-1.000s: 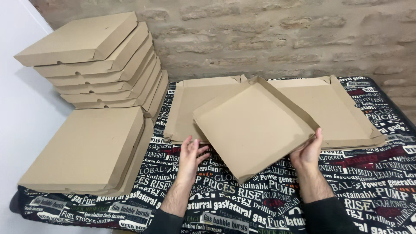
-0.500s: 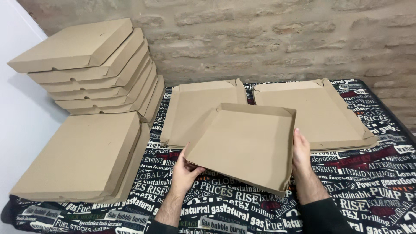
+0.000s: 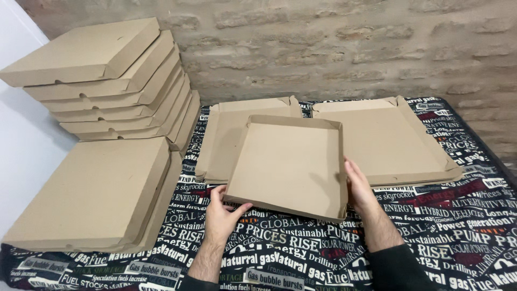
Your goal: The person folds multiple flat cardboard boxes into their final three-dimensional shape by hand, placing each completed box into a stack.
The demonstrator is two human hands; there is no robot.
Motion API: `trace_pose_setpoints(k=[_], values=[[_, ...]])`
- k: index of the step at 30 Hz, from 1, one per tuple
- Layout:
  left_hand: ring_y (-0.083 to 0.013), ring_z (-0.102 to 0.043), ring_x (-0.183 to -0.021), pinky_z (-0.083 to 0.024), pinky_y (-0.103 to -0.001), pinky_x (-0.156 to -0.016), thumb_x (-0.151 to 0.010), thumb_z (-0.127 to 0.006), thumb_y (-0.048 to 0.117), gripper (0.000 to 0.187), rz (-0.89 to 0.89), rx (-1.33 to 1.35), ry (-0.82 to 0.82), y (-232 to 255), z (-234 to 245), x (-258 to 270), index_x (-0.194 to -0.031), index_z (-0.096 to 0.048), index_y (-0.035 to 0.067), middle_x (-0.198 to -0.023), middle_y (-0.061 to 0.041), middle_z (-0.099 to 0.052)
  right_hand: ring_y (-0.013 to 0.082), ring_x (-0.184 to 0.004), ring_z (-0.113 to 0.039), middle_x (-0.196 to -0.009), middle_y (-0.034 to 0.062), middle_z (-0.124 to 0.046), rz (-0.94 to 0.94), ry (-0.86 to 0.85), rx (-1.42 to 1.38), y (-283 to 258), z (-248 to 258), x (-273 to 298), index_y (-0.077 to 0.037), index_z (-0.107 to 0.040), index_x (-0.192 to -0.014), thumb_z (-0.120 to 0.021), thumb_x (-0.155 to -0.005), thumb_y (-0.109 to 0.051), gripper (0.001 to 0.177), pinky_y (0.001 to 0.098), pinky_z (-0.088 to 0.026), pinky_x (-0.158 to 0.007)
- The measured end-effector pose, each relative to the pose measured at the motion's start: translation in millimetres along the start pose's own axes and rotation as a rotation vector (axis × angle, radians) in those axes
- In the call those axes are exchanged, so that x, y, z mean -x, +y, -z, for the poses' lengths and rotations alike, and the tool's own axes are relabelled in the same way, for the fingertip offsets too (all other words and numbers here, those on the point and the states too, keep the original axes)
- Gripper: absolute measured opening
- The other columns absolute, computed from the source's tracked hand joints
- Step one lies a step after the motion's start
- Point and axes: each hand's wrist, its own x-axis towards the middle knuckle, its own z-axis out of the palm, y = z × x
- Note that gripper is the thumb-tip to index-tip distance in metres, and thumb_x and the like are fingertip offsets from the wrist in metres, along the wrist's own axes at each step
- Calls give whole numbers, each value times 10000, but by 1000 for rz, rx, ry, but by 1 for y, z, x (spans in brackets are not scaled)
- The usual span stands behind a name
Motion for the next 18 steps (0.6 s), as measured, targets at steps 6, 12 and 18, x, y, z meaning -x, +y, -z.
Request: trace_pose_setpoints(k=[6,12,18], values=[[-280,-883,-1048,-747,-395,-847,-693,-1106,364,856,61,27,-1,0,3,1,-1305,-559,121,-1395,-111,-781,357,-1598,-553,-1829,208,-427,100,51,53,-8,-7,13,-127,-366,-1790,-751,-926,-297,962,514,-453,-1345],[-157,-669,-1111,-761,-298,-883,-658,-1150,333,689,-307,1,28,-53,-19,-23,-1044,-614,141,-1161,-24,-622,403,-1561,-567,-1867,66,-429,137,51,36,6,1,-1,-286,-471,-1753,-562,-1026,-513,768,575,-354,-1376],[-165,-761,-1207,-697,-271,-702,-636,-1138,225,661,-275,142,7,-43,-15,-19,-896,-534,160,-1483,-80,-714,171,-1210,-715,-1270,76,-762,371,326,231,23,7,-16,-113,-751,-1402,-800,-1045,-258,388,345,-574,-1085]])
